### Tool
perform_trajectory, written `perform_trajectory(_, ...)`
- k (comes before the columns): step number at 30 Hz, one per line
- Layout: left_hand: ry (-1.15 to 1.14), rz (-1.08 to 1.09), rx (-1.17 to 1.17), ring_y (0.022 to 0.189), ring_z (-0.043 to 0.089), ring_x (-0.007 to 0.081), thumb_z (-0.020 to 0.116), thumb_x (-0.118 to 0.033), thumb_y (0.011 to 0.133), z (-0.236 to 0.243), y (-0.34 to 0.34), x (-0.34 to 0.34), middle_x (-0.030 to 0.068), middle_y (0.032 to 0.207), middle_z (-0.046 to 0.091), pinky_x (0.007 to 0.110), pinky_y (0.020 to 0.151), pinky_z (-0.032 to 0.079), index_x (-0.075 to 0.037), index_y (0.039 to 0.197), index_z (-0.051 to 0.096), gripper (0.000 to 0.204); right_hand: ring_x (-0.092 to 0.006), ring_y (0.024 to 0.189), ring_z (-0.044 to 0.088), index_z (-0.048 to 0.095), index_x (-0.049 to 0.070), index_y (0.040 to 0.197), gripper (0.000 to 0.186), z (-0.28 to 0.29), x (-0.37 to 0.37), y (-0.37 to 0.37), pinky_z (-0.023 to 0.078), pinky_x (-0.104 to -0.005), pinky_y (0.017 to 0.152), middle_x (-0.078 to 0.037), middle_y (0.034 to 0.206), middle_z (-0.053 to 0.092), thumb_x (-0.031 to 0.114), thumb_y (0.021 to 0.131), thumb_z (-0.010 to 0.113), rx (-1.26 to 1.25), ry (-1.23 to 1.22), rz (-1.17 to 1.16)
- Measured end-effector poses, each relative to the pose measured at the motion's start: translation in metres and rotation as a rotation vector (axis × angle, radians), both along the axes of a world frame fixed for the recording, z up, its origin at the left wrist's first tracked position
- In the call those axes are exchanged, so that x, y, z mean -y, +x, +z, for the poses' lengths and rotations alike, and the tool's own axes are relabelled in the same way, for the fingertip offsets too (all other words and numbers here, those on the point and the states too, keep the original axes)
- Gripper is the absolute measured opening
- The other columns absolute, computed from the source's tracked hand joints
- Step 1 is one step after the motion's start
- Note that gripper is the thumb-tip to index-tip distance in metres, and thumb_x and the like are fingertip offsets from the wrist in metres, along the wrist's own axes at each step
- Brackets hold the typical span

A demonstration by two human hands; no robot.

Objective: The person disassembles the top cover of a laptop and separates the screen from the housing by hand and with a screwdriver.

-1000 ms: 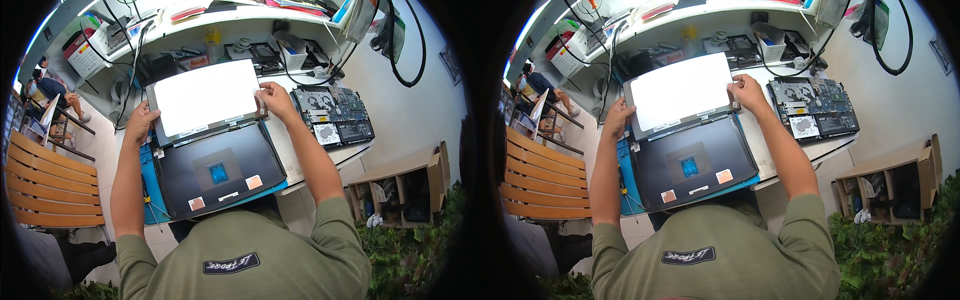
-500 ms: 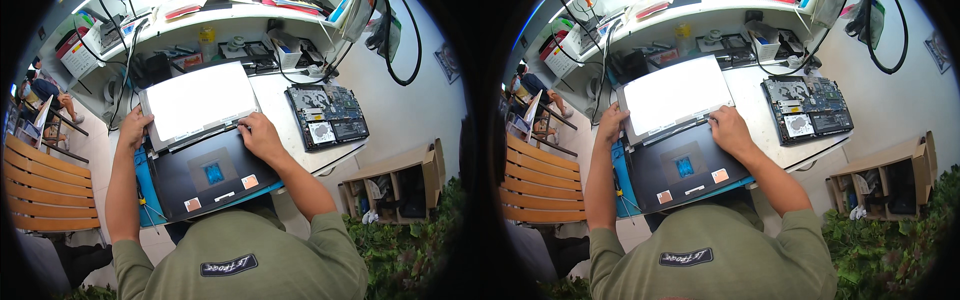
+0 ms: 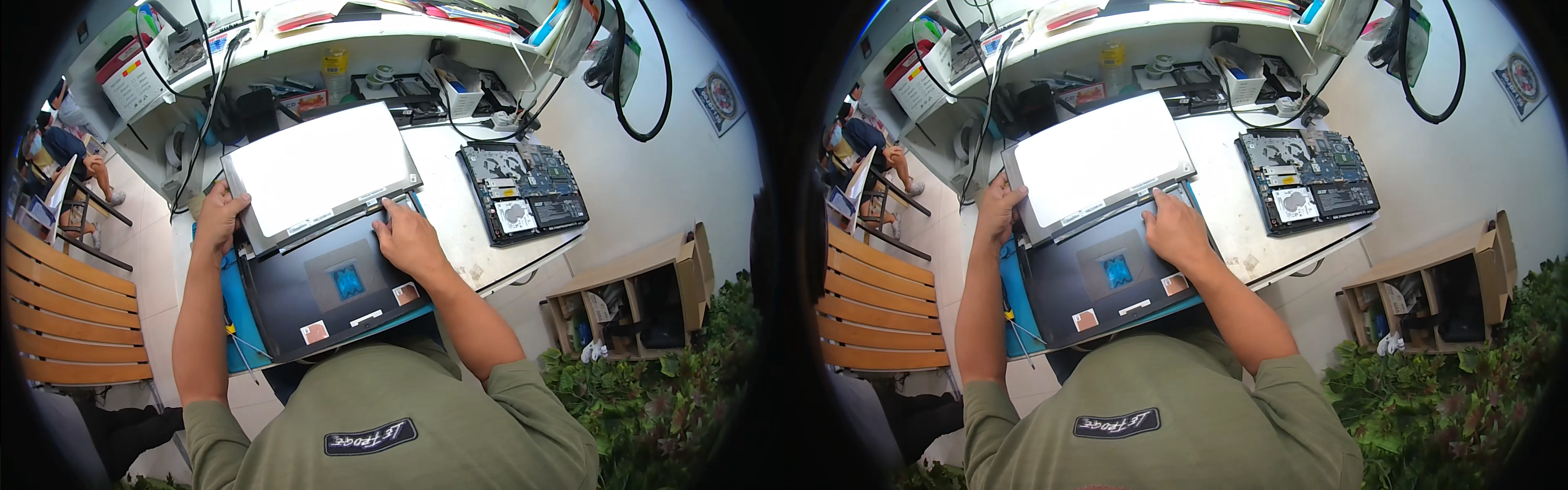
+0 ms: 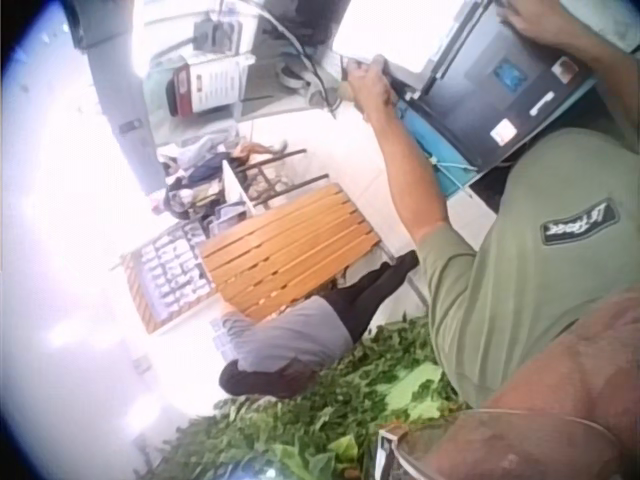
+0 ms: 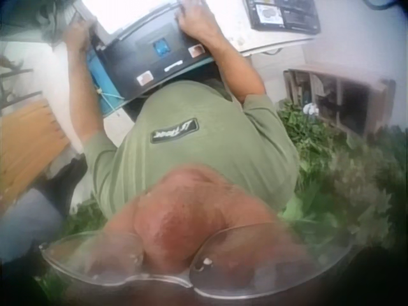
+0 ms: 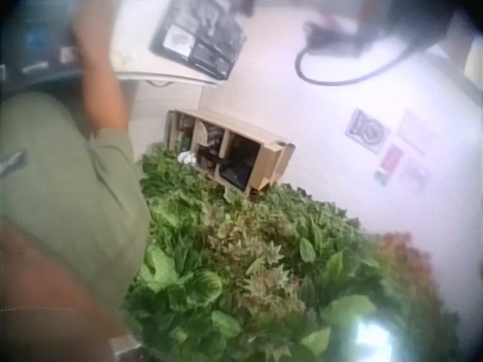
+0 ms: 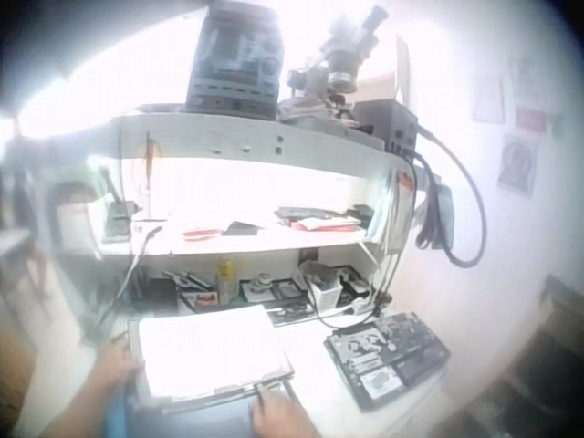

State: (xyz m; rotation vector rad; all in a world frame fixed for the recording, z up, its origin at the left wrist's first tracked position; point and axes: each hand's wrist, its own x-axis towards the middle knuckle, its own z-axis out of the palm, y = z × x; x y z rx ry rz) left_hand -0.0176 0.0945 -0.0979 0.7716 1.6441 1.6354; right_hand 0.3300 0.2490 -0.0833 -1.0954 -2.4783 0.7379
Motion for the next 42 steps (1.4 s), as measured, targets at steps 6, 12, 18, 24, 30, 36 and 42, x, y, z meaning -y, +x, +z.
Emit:
perform_trajectory(6, 0.064, 0.004, 0.015, 0.106, 0.074, 0.0195, 0.068, -0.001, 0.099, 0.006, 0.009, 0.000, 0.0165, 0.121, 0.075, 0.029, 0.089, 0.058, 0.007, 0.149, 0.044, 0.055, -0.0363, 0.099, 0.072, 0.065, -0.010, 0.135, 0.050, -0.003, -0.008, -0.008, 0.056, -0.0430, 0.090, -0.023, 0.104, 0.076, 0.026, 0.101, 0.069, -0.060, -0.171, -0.035)
perform_trajectory(12, 0.006, -0.010, -0.032, 0.111, 0.072, 0.0174, 0.069, -0.005, 0.097, 0.003, 0.003, 0.002, 0.0138, 0.127, 0.074, 0.029, 0.094, 0.056, 0.003, 0.149, 0.047, 0.057, -0.0116, 0.067, 0.063, 0.074, -0.008, 0.116, 0.030, -0.023, -0.031, -0.016, 0.050, -0.0271, 0.061, -0.006, 0.082, 0.074, 0.018, 0.101, 0.073, -0.436, -0.523, -0.137)
perform_trajectory(18, 0.107, 0.005, 0.008, 0.109, 0.072, 0.0205, 0.068, -0.003, 0.100, -0.001, 0.007, 0.001, 0.0186, 0.124, 0.073, 0.031, 0.094, 0.056, 0.008, 0.149, 0.043, 0.056, -0.0257, 0.074, 0.077, 0.079, -0.004, 0.098, 0.023, -0.016, -0.038, -0.022, 0.059, -0.0366, 0.073, -0.017, 0.081, 0.079, 0.018, 0.094, 0.077, -0.280, -0.397, -0.236)
perform_trajectory(24, 0.109, -0.004, 0.040, 0.111, 0.072, 0.0223, 0.068, -0.002, 0.099, 0.002, 0.013, 0.001, 0.0193, 0.126, 0.073, 0.032, 0.097, 0.056, 0.009, 0.150, 0.042, 0.058, -0.0422, 0.086, 0.075, 0.080, 0.002, 0.092, 0.018, -0.014, -0.013, -0.033, 0.061, -0.0483, 0.082, -0.021, 0.092, 0.077, 0.019, 0.095, 0.074, -0.110, 0.211, -0.266)
perform_trajectory(30, 0.115, -0.010, 0.059, 0.111, 0.073, 0.0220, 0.068, 0.000, 0.097, 0.005, 0.016, 0.002, 0.0180, 0.125, 0.074, 0.033, 0.097, 0.057, 0.009, 0.149, 0.044, 0.057, -0.0420, 0.091, 0.074, 0.076, -0.003, 0.088, 0.024, -0.015, -0.002, -0.042, 0.060, -0.0502, 0.083, -0.021, 0.096, 0.075, 0.020, 0.096, 0.072, 0.010, 0.304, -0.269)
perform_trajectory(36, 0.147, 0.016, 0.057, 0.111, 0.073, 0.0220, 0.069, 0.000, 0.097, 0.005, 0.017, 0.002, 0.0190, 0.124, 0.075, 0.033, 0.100, 0.055, 0.010, 0.148, 0.045, 0.057, -0.0430, 0.087, 0.076, 0.078, -0.003, 0.085, 0.023, -0.004, -0.010, -0.044, 0.059, -0.0489, 0.084, -0.024, 0.087, 0.077, 0.020, 0.090, 0.080, -0.035, 0.112, -0.343)
perform_trajectory(42, 0.124, 0.017, 0.080, 0.110, 0.073, 0.0216, 0.069, 0.000, 0.096, 0.007, 0.018, 0.003, 0.0193, 0.123, 0.076, 0.032, 0.100, 0.055, 0.011, 0.146, 0.045, 0.056, -0.0318, 0.074, 0.078, 0.081, -0.001, 0.083, 0.020, 0.000, -0.032, -0.039, 0.061, -0.0402, 0.075, -0.019, 0.078, 0.078, 0.019, 0.085, 0.085, -0.074, -0.125, -0.378)
